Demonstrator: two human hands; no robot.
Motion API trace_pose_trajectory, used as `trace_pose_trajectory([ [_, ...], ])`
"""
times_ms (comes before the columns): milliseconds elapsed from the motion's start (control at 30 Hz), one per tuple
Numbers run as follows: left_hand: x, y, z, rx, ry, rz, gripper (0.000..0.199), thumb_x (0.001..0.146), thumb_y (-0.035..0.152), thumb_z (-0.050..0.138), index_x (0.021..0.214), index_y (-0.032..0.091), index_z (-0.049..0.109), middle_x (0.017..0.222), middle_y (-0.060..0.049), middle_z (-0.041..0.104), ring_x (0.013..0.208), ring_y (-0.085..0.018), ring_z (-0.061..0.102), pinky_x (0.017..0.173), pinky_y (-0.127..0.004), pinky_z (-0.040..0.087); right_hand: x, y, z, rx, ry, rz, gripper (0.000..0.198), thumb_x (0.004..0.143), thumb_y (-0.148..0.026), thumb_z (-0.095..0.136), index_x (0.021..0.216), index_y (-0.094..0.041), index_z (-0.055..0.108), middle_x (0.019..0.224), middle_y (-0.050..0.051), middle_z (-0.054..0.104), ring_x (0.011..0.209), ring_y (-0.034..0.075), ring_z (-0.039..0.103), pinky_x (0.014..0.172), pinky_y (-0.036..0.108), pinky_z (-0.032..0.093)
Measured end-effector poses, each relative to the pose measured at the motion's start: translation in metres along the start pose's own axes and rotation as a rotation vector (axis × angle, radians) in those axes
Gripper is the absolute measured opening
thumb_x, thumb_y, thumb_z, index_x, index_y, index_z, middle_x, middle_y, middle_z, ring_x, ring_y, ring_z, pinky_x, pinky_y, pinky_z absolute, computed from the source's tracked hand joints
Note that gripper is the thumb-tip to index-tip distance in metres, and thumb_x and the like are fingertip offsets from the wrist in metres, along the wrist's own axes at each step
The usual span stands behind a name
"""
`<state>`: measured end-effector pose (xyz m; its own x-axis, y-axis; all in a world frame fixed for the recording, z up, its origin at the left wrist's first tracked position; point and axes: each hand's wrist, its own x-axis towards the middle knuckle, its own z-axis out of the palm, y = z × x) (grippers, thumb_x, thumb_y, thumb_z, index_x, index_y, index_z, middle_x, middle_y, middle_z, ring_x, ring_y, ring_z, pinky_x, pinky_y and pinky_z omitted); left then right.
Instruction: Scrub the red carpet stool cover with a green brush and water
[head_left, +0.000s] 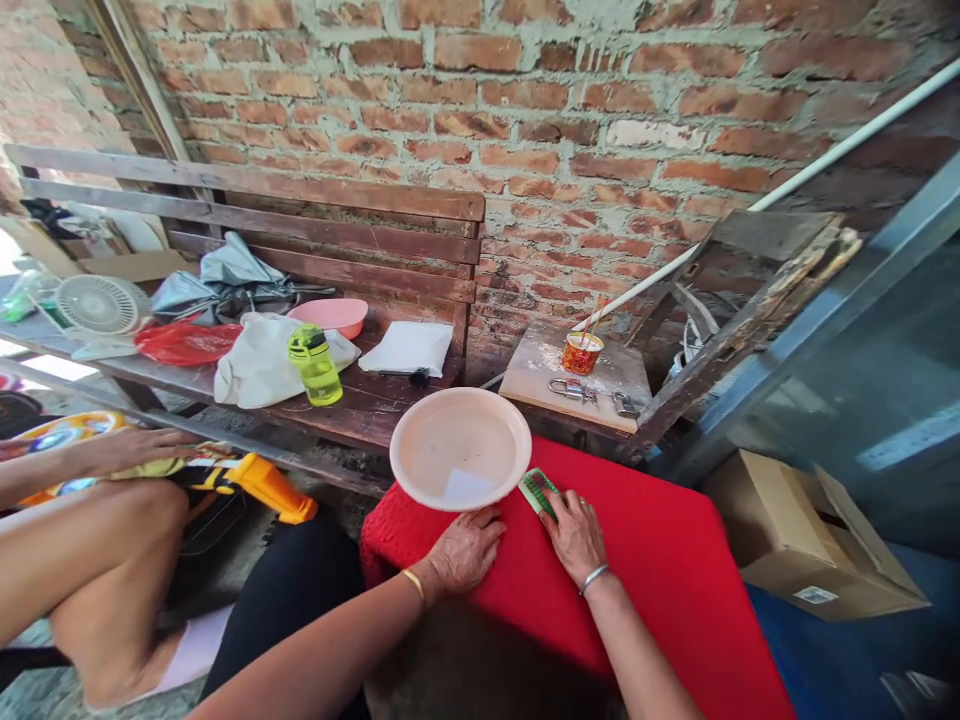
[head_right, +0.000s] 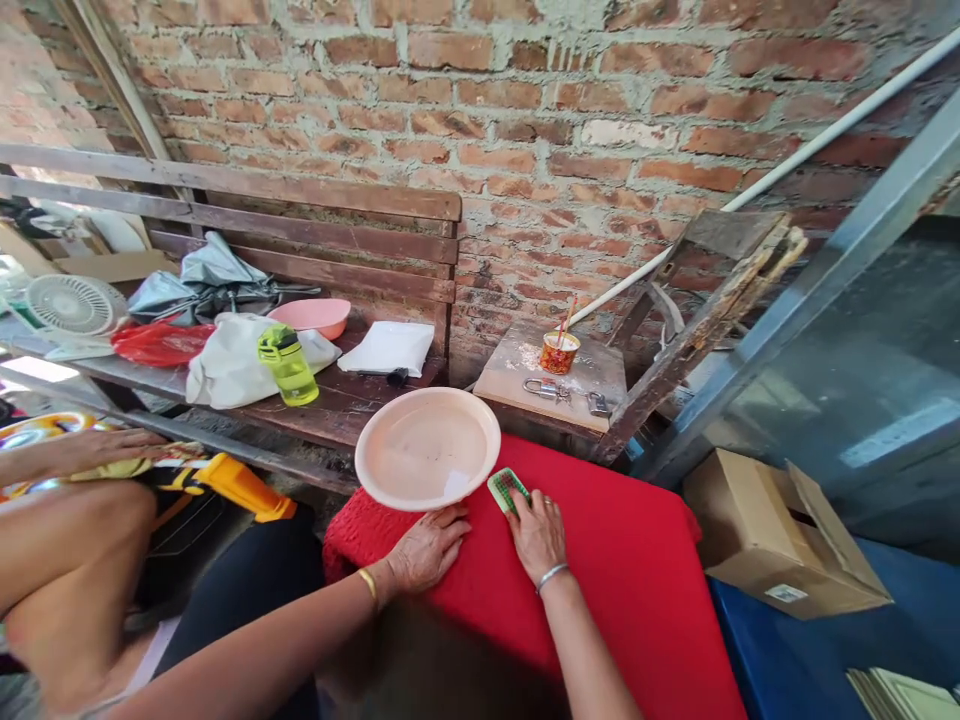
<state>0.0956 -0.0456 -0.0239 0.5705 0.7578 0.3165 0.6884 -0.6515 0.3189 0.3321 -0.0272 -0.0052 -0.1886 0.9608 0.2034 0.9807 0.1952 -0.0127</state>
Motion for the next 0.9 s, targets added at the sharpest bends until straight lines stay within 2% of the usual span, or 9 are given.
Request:
trace_pose_trajectory([
  [100, -0.002, -0.004, 0.004, 0.015, 0.008, 0.008, 0.033, 0.088, 0.014, 0.050, 0.116, 0.019, 0.066, 0.127, -0.012, 0.061, 0.123, -0.027, 0.055, 0.108, -0.045, 0.046, 0.028, 0.016, -0.001, -0.026, -0.008, 0.092, 0.036, 0.099, -0.040, 0.041, 0.129, -0.032, 0.059, 0.104, 0.008, 0.061, 0.096, 0.022, 0.058, 0.085, 0.034, 0.040],
  [233, -0.002, -0.007, 0.006, 0.039, -0.014, 0.012, 0.035, 0.088, 0.014, 0.048, 0.118, 0.018, 0.066, 0.127, -0.013, 0.062, 0.122, -0.027, 0.056, 0.107, -0.045, 0.047, 0.036, 0.071, -0.008, -0.081, -0.055, 0.275, 0.037, 0.099, -0.037, 0.040, 0.130, -0.031, 0.058, 0.105, 0.010, 0.062, 0.096, 0.024, 0.060, 0.083, 0.037, 0.040],
  [400, -0.002, -0.007, 0.006, 0.041, 0.000, 0.017, 0.034, 0.090, 0.014, 0.046, 0.117, 0.019, 0.066, 0.127, -0.012, 0.062, 0.124, -0.026, 0.055, 0.108, -0.045, 0.046, -0.005, 0.156, -0.027, -0.147, -0.096, 0.567, 0.044, 0.098, -0.037, 0.035, 0.134, -0.022, 0.055, 0.107, 0.018, 0.063, 0.091, 0.029, 0.063, 0.079, 0.042, 0.043],
  [533, -0.001, -0.007, 0.006, 0.035, 0.003, 0.017, 0.033, 0.090, 0.015, 0.047, 0.117, 0.019, 0.066, 0.126, -0.011, 0.062, 0.124, -0.026, 0.055, 0.108, -0.045, 0.045, -0.049, 0.200, -0.044, -0.172, -0.105, 0.766, 0.048, 0.097, -0.038, 0.033, 0.133, -0.017, 0.055, 0.099, 0.019, 0.065, 0.084, 0.030, 0.065, 0.073, 0.042, 0.046],
  [600, 0.000, -0.006, 0.005, 0.028, 0.002, 0.016, 0.033, 0.091, 0.015, 0.047, 0.117, 0.019, 0.066, 0.126, -0.011, 0.062, 0.124, -0.025, 0.055, 0.109, -0.045, 0.045, -0.068, 0.204, -0.049, -0.172, -0.102, 0.837, 0.050, 0.097, -0.041, 0.031, 0.133, -0.017, 0.055, 0.095, 0.019, 0.065, 0.080, 0.029, 0.065, 0.070, 0.040, 0.046],
  [667, 0.001, -0.005, 0.002, 0.018, -0.002, 0.016, 0.032, 0.092, 0.015, 0.046, 0.117, 0.019, 0.066, 0.125, -0.011, 0.062, 0.123, -0.025, 0.055, 0.109, -0.045, 0.044, -0.083, 0.193, -0.051, -0.159, -0.066, 0.856, 0.051, 0.097, -0.045, 0.030, 0.134, -0.018, 0.054, 0.096, 0.017, 0.065, 0.081, 0.027, 0.064, 0.071, 0.039, 0.046],
  [800, 0.004, -0.004, -0.004, -0.017, -0.039, 0.015, 0.031, 0.092, 0.015, 0.047, 0.115, 0.019, 0.066, 0.124, -0.011, 0.062, 0.123, -0.024, 0.054, 0.110, -0.046, 0.043, -0.106, 0.145, -0.043, -0.112, 0.059, 0.731, 0.052, 0.097, -0.048, 0.034, 0.137, -0.019, 0.052, 0.102, 0.016, 0.063, 0.089, 0.027, 0.061, 0.078, 0.038, 0.044],
  [900, 0.005, -0.006, -0.004, -0.005, -0.041, 0.011, 0.029, 0.092, 0.016, 0.047, 0.115, 0.018, 0.065, 0.125, -0.011, 0.061, 0.124, -0.024, 0.053, 0.110, -0.047, 0.042, -0.116, 0.115, -0.034, -0.119, 0.099, 0.686, 0.052, 0.095, -0.050, 0.039, 0.137, -0.022, 0.054, 0.108, 0.017, 0.059, 0.096, 0.029, 0.057, 0.081, 0.040, 0.041],
])
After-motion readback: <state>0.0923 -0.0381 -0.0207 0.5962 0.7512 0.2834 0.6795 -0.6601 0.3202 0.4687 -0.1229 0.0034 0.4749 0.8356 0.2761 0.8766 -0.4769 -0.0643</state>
